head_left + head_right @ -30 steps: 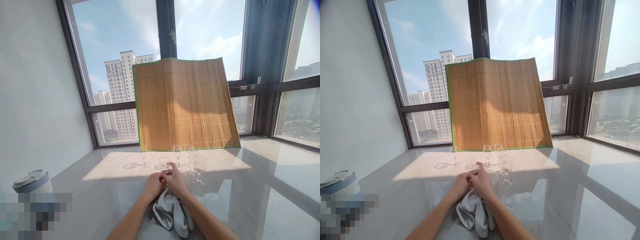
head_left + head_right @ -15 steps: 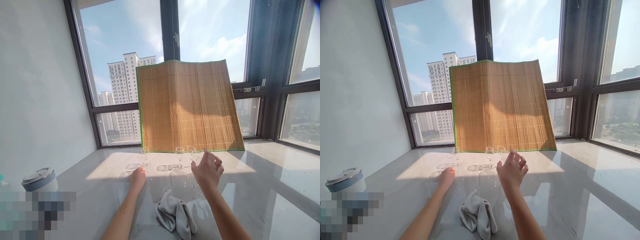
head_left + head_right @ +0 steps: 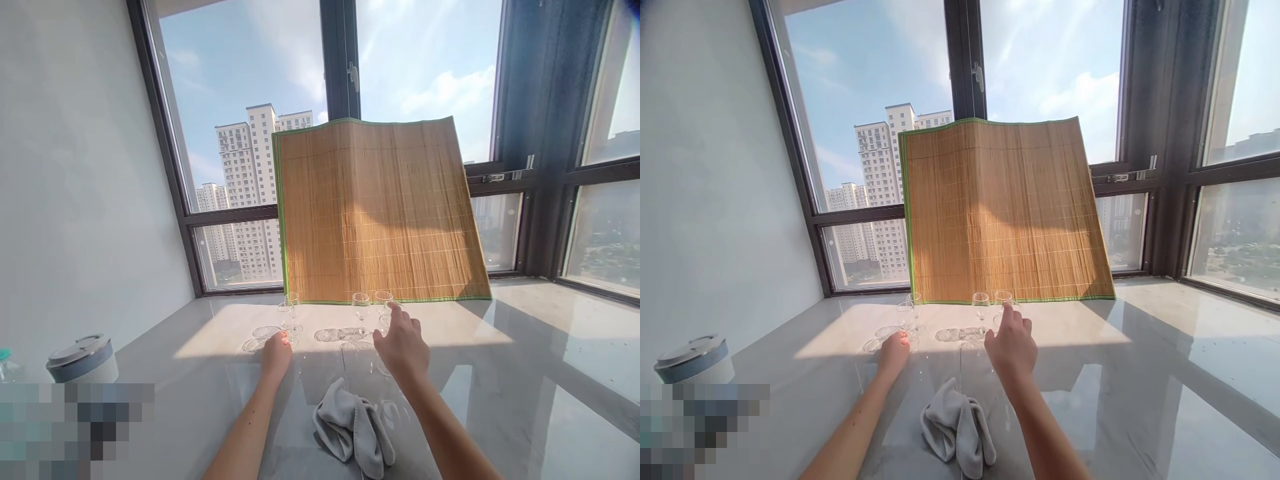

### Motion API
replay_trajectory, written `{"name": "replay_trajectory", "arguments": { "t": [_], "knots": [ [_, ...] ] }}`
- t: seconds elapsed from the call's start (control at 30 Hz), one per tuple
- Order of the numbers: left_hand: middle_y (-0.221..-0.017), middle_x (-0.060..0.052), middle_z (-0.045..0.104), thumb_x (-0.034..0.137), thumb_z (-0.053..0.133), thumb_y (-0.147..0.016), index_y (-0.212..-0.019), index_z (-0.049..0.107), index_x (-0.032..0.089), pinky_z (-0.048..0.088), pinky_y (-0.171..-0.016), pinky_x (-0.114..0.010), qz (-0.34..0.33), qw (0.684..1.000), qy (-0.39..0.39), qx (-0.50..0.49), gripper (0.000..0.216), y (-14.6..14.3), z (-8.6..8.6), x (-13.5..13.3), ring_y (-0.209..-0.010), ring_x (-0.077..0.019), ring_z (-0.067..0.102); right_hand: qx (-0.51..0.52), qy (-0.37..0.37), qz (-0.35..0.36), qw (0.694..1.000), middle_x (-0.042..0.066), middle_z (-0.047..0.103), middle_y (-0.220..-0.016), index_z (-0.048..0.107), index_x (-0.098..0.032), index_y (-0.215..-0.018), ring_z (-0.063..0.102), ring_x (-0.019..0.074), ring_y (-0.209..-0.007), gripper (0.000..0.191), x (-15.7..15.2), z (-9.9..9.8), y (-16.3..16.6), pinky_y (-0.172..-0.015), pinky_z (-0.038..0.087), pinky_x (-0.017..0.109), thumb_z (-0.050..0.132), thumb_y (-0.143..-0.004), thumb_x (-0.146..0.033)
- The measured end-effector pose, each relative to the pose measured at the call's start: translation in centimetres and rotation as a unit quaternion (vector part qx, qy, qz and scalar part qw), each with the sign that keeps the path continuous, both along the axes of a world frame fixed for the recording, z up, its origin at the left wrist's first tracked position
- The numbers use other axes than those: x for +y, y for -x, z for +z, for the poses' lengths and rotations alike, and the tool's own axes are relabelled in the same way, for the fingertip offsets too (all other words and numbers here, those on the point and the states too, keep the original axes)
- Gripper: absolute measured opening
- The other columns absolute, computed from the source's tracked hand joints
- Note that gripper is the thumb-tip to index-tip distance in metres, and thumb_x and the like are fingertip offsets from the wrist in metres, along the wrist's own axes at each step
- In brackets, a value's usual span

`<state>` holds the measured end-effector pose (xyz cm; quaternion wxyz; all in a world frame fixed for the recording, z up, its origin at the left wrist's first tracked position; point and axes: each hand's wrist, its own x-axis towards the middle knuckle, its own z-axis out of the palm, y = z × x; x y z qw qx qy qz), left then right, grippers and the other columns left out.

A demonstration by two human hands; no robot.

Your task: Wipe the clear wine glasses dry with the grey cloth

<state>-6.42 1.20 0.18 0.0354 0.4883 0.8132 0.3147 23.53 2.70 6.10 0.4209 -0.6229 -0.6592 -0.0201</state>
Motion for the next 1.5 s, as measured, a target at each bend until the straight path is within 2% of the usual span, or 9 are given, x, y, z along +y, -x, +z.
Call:
{"name": "replay_trajectory", "arguments": {
  "t": [0.23, 0.3, 0.4, 0.47, 0.7, 0.93, 1.07, 1.27, 1.5],
  "knots": [
    [-0.079, -0.005, 0.067, 0.028, 0.05, -0.084, -0.083, 0.061, 0.021, 0.036, -0.064, -0.027, 0.032, 0.999, -0.002, 0.012, 0.013, -2.7, 2.1, -1.4, -0.076, -0.02, 0.061, 0.044, -0.033, 0.08, 0.995, 0.009, 0.064, -0.111, 0.045, -0.024, -0.127, 0.05, 0.0306, -0.109, 0.052, -0.5, -0.4, 1.4, -0.061, 0.043, 0.034, 0.055, -0.076, -0.027],
    [-0.07, -0.001, 0.062, 0.033, 0.051, -0.085, -0.079, 0.061, 0.022, 0.034, -0.062, -0.026, -0.075, 0.996, -0.026, 0.026, 0.016, -4.8, 2.6, -2.0, -0.068, -0.0162, 0.056, 0.069, -0.044, 0.133, 0.988, 0.008, 0.063, -0.111, 0.046, -0.025, -0.125, 0.051, 0.0297, -0.109, 0.05, -0.6, -0.9, 2.2, -0.066, 0.045, 0.035, 0.056, -0.076, -0.027],
    [-0.07, 0.004, 0.058, 0.037, 0.065, -0.076, -0.105, 0.063, 0.024, 0.034, -0.061, -0.024, -0.288, 0.957, -0.029, 0.03, 0.032, -8.4, 2.5, -2.7, -0.065, -0.013, 0.052, 0.115, -0.054, 0.221, 0.967, 0.008, 0.061, -0.111, 0.045, -0.024, -0.124, 0.053, 0.0279, -0.106, 0.05, -0.8, -1.7, 3.5, -0.079, 0.048, 0.039, 0.057, -0.076, -0.028],
    [-0.068, 0.005, 0.056, 0.037, 0.069, -0.072, -0.104, 0.063, 0.023, 0.032, -0.057, -0.023, -0.313, 0.949, -0.025, 0.024, 0.036, -10.2, 1.9, -2.8, -0.061, -0.0122, 0.048, 0.14, -0.058, 0.264, 0.952, 0.008, 0.06, -0.112, 0.045, -0.023, -0.125, 0.055, 0.0267, -0.105, 0.051, -0.9, -2.2, 4.2, -0.085, 0.047, 0.041, 0.057, -0.076, -0.027],
    [-0.058, 0.004, 0.052, 0.022, 0.056, -0.075, -0.07, 0.059, 0.018, 0.028, -0.053, -0.023, -0.263, 0.962, -0.051, -0.046, 0.007, -9.8, 0.9, -1.7, -0.056, -0.0098, 0.043, 0.166, -0.055, 0.325, 0.929, 0.01, 0.06, -0.116, 0.044, -0.024, -0.128, 0.059, 0.0232, -0.099, 0.05, -0.9, -2.4, 4.4, -0.075, 0.051, 0.035, 0.059, -0.082, -0.036],
    [-0.056, 0.004, 0.057, 0.015, 0.058, -0.066, -0.064, 0.06, 0.018, 0.033, -0.055, -0.021, -0.141, 0.985, 0.02, -0.093, 0.004, -4.1, 1.6, -1.4, -0.057, -0.0111, 0.053, 0.157, -0.222, 0.028, 0.962, 0.017, 0.052, -0.125, 0.045, -0.017, -0.127, 0.043, 0.0328, -0.123, 0.045, 2.4, -2.1, 0.5, -0.101, 0.035, 0.054, 0.051, -0.085, -0.033],
    [-0.054, 0.005, 0.057, 0.012, 0.059, -0.062, -0.061, 0.059, 0.018, 0.034, -0.053, -0.021, -0.089, 0.988, 0.029, -0.12, 0.006, -1.1, 1.5, -1.2, -0.056, -0.0116, 0.056, 0.203, -0.177, -0.014, 0.963, 0.021, 0.047, -0.131, 0.037, -0.011, -0.134, 0.037, 0.0354, -0.129, 0.06, 4.2, -3.3, -0.9, -0.106, 0.028, 0.055, 0.053, -0.082, -0.037],
    [-0.075, 0.0, 0.069, 0.012, 0.059, -0.066, -0.085, 0.067, 0.016, 0.039, -0.056, -0.02, -0.037, 0.991, 0.019, -0.13, 0.021, 1.3, 1.0, -1.0, -0.068, -0.0134, 0.064, 0.296, -0.039, 0.031, 0.954, 0.017, 0.053, -0.127, 0.029, -0.017, -0.139, 0.049, 0.0333, -0.119, 0.071, 5.5, -5.1, -1.1, -0.094, 0.041, 0.045, 0.054, -0.08, -0.046],
    [-0.082, -0.001, 0.07, 0.014, 0.061, -0.065, -0.108, 0.062, 0.017, 0.038, -0.053, -0.021, 0.006, 0.993, 0.045, -0.112, 0.043, 1.8, 0.7, -1.1, -0.064, -0.0141, 0.064, 0.321, -0.017, 0.055, 0.945, 0.011, 0.055, -0.12, 0.029, -0.02, -0.138, 0.058, 0.0266, -0.105, 0.075, 5.9, -5.3, -1.2, -0.082, 0.045, 0.035, 0.058, -0.076, -0.049]
  ]
}}
